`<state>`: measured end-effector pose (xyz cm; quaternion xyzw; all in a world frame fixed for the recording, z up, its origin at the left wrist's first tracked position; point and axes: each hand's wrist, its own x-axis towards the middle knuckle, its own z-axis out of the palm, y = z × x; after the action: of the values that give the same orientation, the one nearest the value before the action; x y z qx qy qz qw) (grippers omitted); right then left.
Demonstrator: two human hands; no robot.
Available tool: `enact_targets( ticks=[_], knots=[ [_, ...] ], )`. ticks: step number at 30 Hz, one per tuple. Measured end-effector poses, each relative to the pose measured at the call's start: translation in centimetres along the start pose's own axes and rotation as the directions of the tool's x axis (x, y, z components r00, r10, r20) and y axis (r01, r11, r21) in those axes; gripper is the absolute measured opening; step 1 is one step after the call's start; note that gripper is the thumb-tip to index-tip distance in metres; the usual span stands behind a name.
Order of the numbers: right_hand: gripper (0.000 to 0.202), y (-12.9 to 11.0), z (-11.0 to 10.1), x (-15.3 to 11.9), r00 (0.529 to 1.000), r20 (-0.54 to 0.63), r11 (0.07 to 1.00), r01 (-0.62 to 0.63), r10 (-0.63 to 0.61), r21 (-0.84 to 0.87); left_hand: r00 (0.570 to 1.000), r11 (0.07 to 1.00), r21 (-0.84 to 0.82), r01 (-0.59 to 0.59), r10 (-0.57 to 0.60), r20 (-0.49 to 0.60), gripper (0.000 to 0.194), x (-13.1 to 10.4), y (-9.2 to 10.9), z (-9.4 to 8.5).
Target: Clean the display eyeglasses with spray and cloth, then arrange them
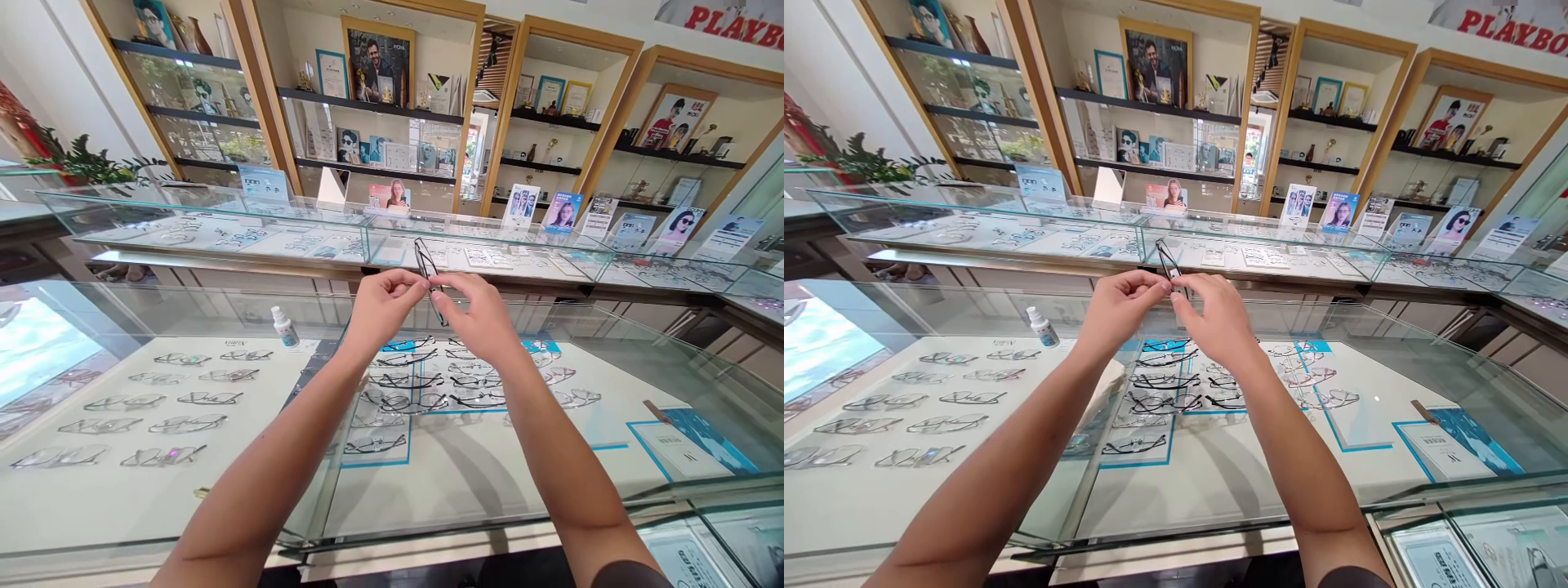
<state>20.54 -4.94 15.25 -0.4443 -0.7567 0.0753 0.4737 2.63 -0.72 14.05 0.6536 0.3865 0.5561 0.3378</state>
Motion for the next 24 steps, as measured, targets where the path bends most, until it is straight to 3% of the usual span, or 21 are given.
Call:
enact_targets(
  ticks=[6,11,14,18,24],
  knots=[
    [0.022,1.3,0.3,-0.4,0.994,0.058,0.99,-0.097,0.092,0.102,0.998,0.999,0.045,0.019,-0.022,0.058,0.027,1.2,-1.6,0.1],
    [0.018,5.4,0.4,-2.1,0.997,0.03,0.989,-0.067,0.064,0.13,0.994,0.961,0.273,-0.042,0.012,0.111,0.019,2.4,-3.6,-0.1],
    [0.024,9.0,0.4,-3.5,0.994,-0.052,0.995,-0.092,0.094,0.045,0.987,0.819,0.565,-0.102,0.012,0.16,0.017,3.4,-5.4,-0.5],
    [0.038,13.1,0.5,-4.7,0.971,-0.045,0.954,-0.237,0.233,-0.184,0.962,0.483,0.856,-0.183,-0.092,0.258,0.027,4.6,-8.5,-0.6],
    [0.052,15.2,0.6,-4.9,0.934,-0.015,0.899,-0.347,0.356,-0.268,0.918,0.358,0.895,-0.267,-0.188,0.349,0.033,5.3,-13.1,-0.2]
  ],
)
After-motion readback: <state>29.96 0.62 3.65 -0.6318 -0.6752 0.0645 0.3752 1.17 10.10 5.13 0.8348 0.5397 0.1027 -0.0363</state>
